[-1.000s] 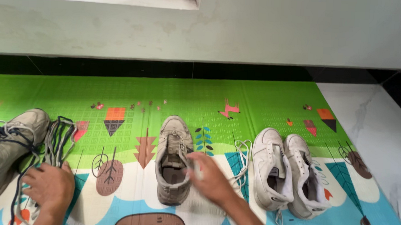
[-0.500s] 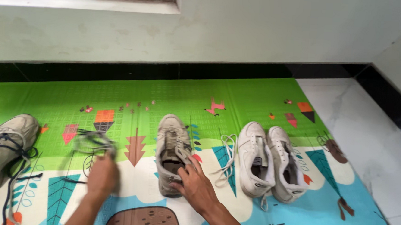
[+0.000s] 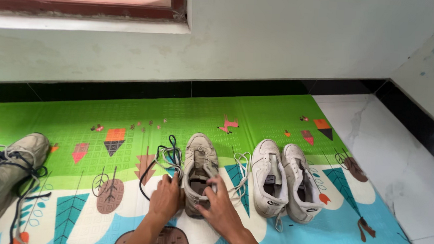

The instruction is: The person sits on a floor mat and unlaces a white sneaker, then relaces it. They repeat the process with a second white sneaker, threading the laces through the eyelets and tying them. The person handles multiple pairs of shoes on the mat during the task.

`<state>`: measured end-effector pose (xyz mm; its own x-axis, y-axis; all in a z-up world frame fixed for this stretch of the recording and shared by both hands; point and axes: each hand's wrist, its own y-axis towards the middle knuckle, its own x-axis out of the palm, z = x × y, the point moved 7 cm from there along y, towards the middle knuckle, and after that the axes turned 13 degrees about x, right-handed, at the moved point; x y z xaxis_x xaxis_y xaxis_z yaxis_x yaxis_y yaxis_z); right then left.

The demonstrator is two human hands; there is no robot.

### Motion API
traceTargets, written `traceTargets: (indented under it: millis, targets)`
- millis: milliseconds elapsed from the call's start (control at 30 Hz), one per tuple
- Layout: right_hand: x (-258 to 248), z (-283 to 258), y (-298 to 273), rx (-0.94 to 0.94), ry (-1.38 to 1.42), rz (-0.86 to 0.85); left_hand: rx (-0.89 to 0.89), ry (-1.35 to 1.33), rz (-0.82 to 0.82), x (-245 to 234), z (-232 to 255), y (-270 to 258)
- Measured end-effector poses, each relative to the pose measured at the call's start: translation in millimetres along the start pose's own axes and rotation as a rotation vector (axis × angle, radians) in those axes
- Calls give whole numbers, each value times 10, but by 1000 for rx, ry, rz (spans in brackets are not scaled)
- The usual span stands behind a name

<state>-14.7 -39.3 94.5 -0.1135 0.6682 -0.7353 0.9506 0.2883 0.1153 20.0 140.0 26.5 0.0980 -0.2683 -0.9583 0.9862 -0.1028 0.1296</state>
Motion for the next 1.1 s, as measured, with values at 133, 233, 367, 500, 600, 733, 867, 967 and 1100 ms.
traceTargets:
  millis: [133,233,367,500,600,733,867,967,1100]
  targets:
    - [40,201,-13,262,217,-14,-289,13,192,-161,-432,-12]
    - [106,296,28,228,264,95,-499,-78,156,66,-766,-47]
    - [334,451,93,206,208,4,-185,-81,277,306,-488,142]
    - [347,525,98,170,220,-7,-73,-73,380,376,-369,217]
    - [276,522,122,248,203,-93,-63,-125,493,84,-934,239]
    - [67,386,144,292,126,-98,-338,157,410,-798,-2722,-183]
    - [25,267,274,374,113,-98,-529,407,439,-1620,-3892,-1054]
    - [96,232,354,399,102,-102,-615,378,212,-1597,-4185,-1150]
    - [96,169,338,218,125,29,-626,467,120,-1359,-4069,-1013]
